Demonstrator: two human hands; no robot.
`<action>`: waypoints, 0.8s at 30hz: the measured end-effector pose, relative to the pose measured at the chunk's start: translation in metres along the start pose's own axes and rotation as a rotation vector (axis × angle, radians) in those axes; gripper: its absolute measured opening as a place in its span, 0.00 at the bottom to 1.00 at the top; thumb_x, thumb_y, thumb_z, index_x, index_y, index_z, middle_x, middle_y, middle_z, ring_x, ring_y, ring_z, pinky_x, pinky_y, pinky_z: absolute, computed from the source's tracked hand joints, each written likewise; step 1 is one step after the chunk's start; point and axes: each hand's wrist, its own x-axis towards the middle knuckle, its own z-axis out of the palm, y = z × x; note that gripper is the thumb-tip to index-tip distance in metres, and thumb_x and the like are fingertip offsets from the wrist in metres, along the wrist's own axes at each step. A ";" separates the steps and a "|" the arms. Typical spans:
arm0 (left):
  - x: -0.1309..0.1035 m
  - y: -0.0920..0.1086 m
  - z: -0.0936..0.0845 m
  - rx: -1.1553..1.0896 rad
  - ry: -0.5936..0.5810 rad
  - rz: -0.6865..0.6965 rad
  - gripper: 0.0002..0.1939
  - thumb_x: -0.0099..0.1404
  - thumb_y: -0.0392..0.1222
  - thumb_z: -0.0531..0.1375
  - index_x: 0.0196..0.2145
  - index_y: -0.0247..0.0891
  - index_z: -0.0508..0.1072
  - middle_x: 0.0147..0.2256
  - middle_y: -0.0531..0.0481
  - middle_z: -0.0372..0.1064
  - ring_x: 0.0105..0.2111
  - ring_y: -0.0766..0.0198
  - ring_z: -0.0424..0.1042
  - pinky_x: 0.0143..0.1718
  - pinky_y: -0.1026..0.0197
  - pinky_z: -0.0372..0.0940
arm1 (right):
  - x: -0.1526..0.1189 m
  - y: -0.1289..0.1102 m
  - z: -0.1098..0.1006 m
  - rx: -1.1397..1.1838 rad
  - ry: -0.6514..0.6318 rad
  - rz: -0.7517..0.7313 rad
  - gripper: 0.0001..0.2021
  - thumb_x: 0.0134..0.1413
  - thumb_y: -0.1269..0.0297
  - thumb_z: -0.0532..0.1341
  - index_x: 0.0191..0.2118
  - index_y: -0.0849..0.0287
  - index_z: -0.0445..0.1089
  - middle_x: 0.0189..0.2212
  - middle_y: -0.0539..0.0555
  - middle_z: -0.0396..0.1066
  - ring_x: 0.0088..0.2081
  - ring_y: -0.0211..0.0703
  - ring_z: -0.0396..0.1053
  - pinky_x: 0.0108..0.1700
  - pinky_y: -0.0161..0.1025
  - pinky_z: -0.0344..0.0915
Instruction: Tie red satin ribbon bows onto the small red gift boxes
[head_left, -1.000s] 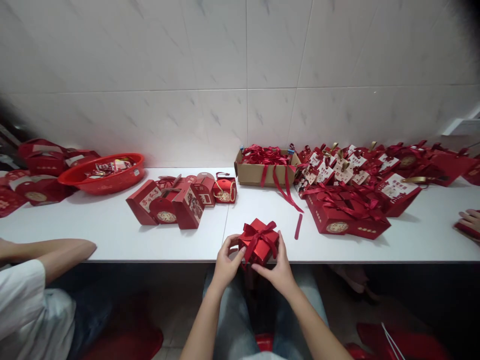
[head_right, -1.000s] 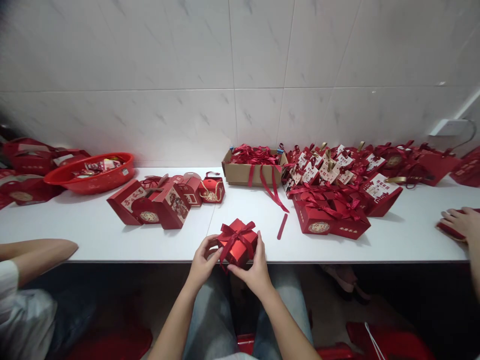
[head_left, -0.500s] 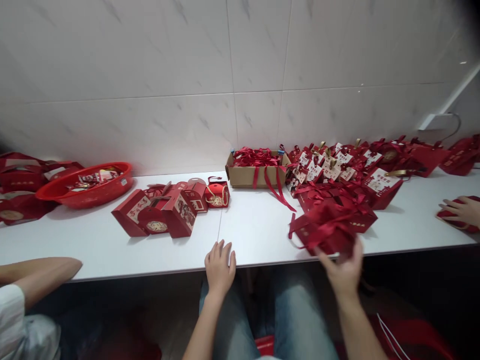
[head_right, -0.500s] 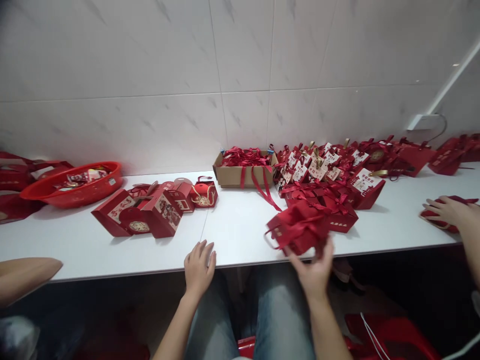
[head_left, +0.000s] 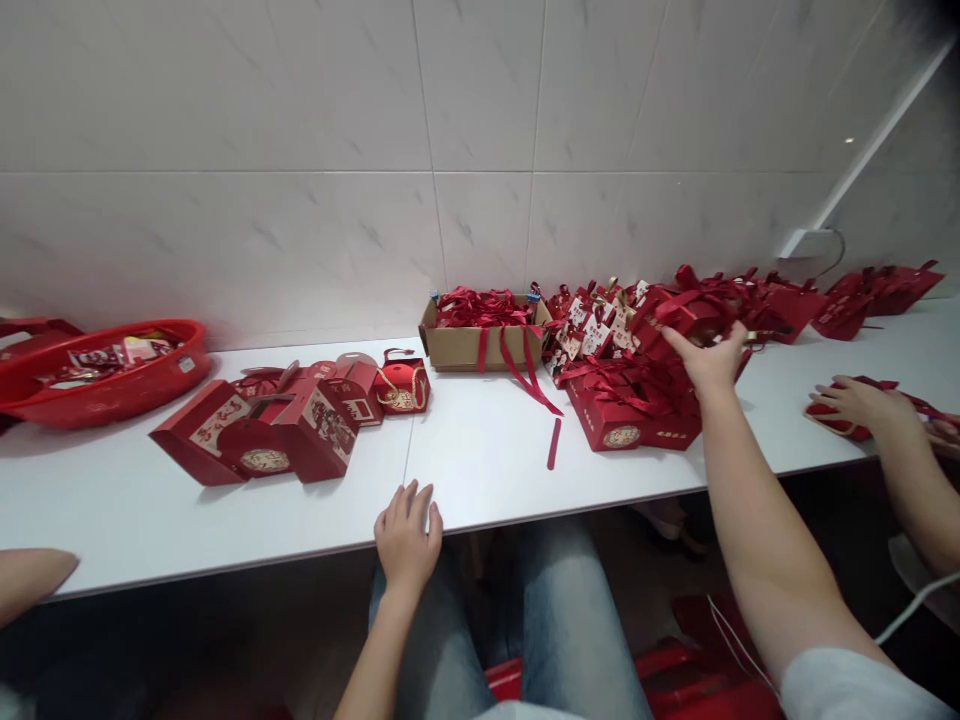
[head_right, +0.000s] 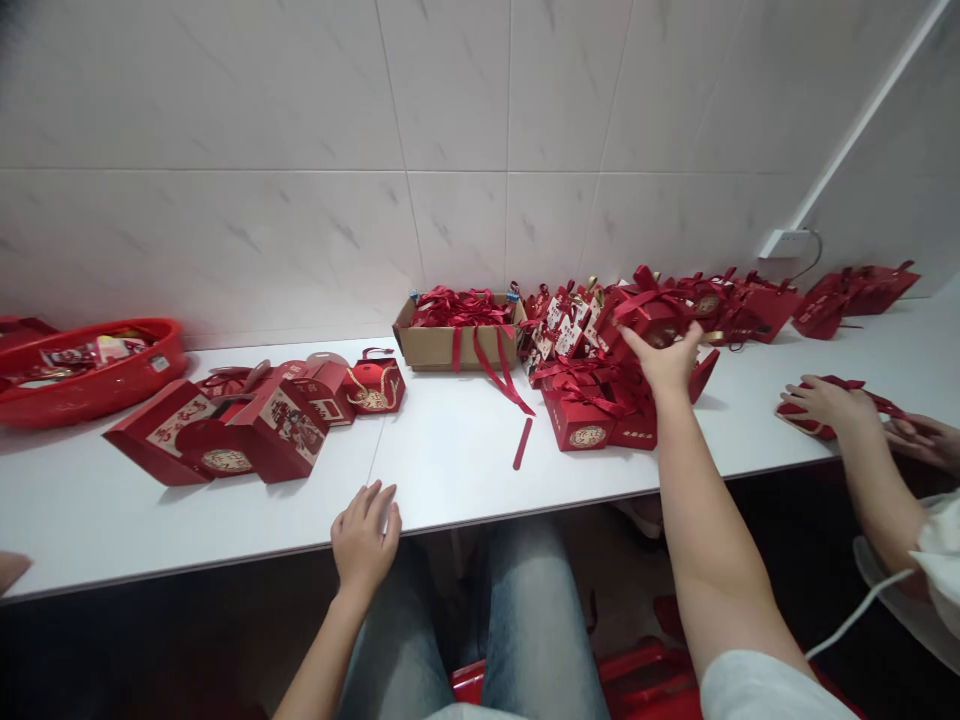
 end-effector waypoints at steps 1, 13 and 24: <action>0.000 0.000 0.000 0.000 -0.003 -0.001 0.15 0.62 0.41 0.52 0.45 0.40 0.73 0.50 0.42 0.69 0.53 0.50 0.63 0.49 0.52 0.53 | 0.001 0.005 0.009 -0.053 -0.018 0.045 0.53 0.37 0.46 0.66 0.61 0.68 0.38 0.60 0.72 0.49 0.61 0.55 0.52 0.61 0.46 0.50; 0.000 0.000 -0.002 0.008 -0.009 0.001 0.16 0.62 0.40 0.52 0.45 0.40 0.73 0.50 0.42 0.69 0.53 0.50 0.64 0.48 0.52 0.53 | 0.000 0.037 0.036 -0.238 -0.083 0.229 0.60 0.24 0.43 0.70 0.61 0.67 0.42 0.58 0.73 0.54 0.58 0.63 0.57 0.58 0.51 0.54; -0.001 -0.001 -0.002 -0.005 -0.012 0.005 0.15 0.62 0.40 0.52 0.45 0.41 0.73 0.50 0.42 0.69 0.53 0.50 0.64 0.48 0.52 0.53 | 0.008 0.035 0.036 -0.275 -0.130 0.267 0.60 0.22 0.47 0.72 0.61 0.69 0.43 0.56 0.76 0.56 0.56 0.69 0.57 0.58 0.56 0.51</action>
